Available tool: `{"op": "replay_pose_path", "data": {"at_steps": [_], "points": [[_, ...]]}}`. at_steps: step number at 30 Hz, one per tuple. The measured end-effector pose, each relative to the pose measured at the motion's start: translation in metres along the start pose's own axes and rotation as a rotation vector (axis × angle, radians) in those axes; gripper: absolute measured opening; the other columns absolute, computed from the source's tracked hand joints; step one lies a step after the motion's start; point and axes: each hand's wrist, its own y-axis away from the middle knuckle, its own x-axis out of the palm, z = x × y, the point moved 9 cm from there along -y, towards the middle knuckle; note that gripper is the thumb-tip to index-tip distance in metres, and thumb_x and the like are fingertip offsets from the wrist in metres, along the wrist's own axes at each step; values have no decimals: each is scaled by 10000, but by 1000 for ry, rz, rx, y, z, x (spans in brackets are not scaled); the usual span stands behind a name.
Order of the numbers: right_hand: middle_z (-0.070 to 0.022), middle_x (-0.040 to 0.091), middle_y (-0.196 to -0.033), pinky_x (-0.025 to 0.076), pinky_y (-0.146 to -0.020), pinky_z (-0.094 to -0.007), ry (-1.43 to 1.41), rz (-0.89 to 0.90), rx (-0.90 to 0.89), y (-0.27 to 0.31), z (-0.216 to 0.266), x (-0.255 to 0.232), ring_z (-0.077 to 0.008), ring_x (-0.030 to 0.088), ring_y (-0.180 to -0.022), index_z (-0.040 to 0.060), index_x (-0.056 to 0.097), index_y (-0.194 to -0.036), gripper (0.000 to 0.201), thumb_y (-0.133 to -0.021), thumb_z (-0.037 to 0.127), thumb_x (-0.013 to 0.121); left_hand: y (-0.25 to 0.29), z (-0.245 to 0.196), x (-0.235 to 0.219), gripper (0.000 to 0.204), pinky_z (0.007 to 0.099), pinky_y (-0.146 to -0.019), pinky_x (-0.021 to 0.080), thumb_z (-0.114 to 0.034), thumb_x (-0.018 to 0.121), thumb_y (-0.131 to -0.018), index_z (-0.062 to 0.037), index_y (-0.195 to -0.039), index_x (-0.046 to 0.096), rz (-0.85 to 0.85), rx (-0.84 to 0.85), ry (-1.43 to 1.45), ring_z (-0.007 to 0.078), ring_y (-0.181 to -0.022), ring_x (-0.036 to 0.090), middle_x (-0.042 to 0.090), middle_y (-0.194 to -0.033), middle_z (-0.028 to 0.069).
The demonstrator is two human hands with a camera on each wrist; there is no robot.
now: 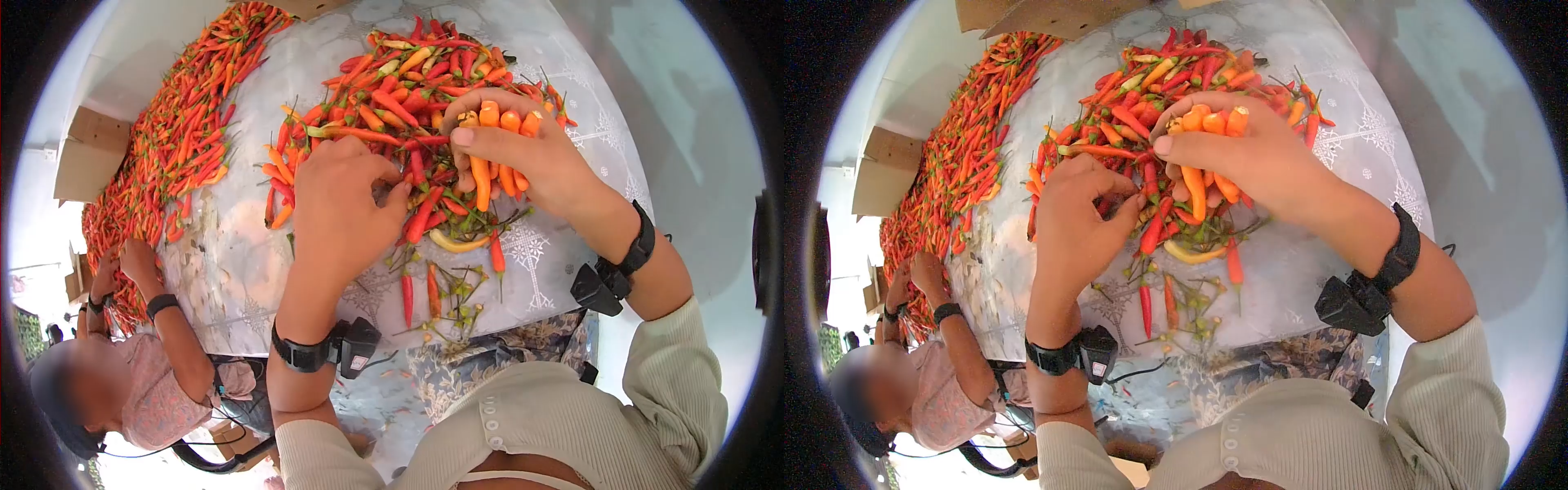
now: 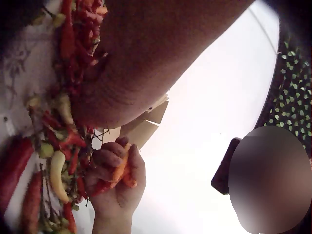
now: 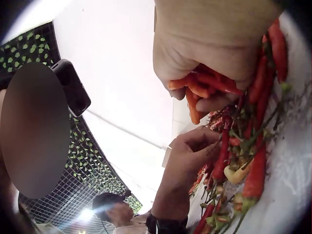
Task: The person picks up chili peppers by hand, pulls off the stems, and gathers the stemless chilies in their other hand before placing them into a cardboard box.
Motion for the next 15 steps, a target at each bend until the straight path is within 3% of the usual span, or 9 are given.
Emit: {"op": "replay_pose_path", "data": {"at_steps": [11, 15], "points": [[-69, 629, -787, 519, -635, -280, -77, 2, 12, 2, 2, 1, -158, 641, -687, 11, 596, -989, 234, -877, 206, 662, 2, -4, 0, 138, 385, -668, 423, -142, 752, -646, -59, -714, 665, -46, -6, -37, 271, -737, 541, 539, -689, 79], [-73, 626, -772, 526, -640, -282, -128, -16, -4, 0, 1, 0, -156, 640, -688, 8, 591, -980, 227, -874, 194, 666, 1, 1, -7, 121, 339, -673, 449, -121, 757, -673, -57, -730, 671, -90, -55, 29, 219, -722, 571, 555, -694, 67]]}}
